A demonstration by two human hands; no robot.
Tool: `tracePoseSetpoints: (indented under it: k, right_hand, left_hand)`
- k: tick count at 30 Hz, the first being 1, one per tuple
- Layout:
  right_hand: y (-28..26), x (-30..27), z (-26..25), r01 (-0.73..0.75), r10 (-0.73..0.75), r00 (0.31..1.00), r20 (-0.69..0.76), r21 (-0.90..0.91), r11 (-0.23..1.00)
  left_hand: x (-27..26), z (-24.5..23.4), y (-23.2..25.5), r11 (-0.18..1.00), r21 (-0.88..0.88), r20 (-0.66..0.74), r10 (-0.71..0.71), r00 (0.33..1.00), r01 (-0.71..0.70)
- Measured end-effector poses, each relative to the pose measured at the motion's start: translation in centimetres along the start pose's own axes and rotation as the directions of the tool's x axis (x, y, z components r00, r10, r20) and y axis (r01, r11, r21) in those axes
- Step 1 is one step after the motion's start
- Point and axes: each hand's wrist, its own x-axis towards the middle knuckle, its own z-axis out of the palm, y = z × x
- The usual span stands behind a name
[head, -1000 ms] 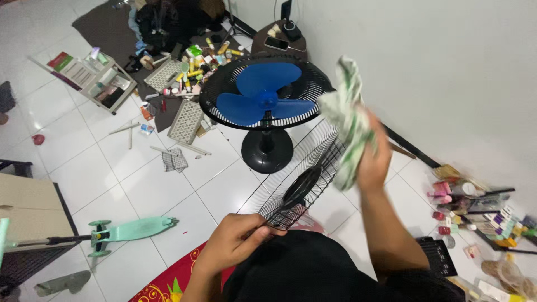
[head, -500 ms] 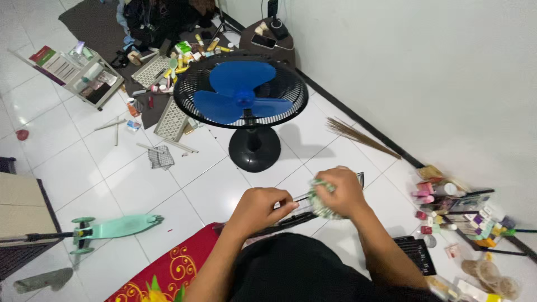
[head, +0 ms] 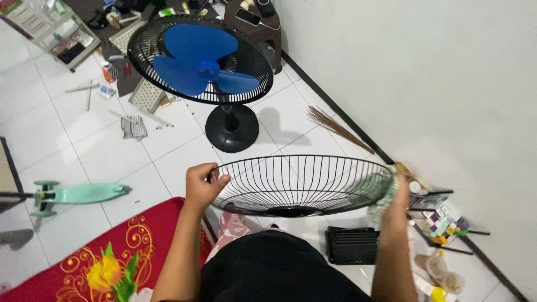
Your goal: The person removes the front grille of a standing electric fan, wipes the grille with a cloth, and places it aside. The fan blades remain exposed while the person continues to clean the grille.
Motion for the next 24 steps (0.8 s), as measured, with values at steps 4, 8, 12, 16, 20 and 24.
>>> tracePoseSetpoints:
  k: [4,8,12,16,20,24]
  right_hand:
    - [1.4,0.4,2.3,0.119,-0.118,0.993,-0.017,0.029,0.993]
    - [-2.7,0.8,5.7,0.03,-0.017,0.999,-0.05,0.273,0.961]
    - [-8.8,0.6,11.4,-0.004,-0.064,0.991,0.12,0.5,0.866]
    - [-10.7,-5.6,19.6,0.217,-0.293,0.918,0.269,0.279,0.936]
    - [-7.2,-17.1,30.9,0.828,-0.56,0.487,0.67,-0.15,0.54]
    - [-6.3,-20.8,41.7,0.983,-0.646,0.081,0.759,-0.169,-0.075]
  left_hand:
    - [-3.9,-0.1,1.0,0.999,0.016,-0.138,0.031,0.99,-0.029]
    - [-5.6,-2.0,2.5,0.993,-0.012,-0.207,0.114,0.972,-0.119]
    - [-5.3,-3.6,4.3,0.996,0.042,-0.311,0.088,0.946,-0.079]
    - [-3.1,-4.2,5.5,0.979,0.192,-0.299,-0.003,0.954,0.063]
    - [0.4,-4.7,5.1,0.936,0.344,-0.268,0.021,0.963,0.075]
    - [3.2,-7.1,4.7,0.981,0.186,-0.259,0.106,0.96,-0.058]
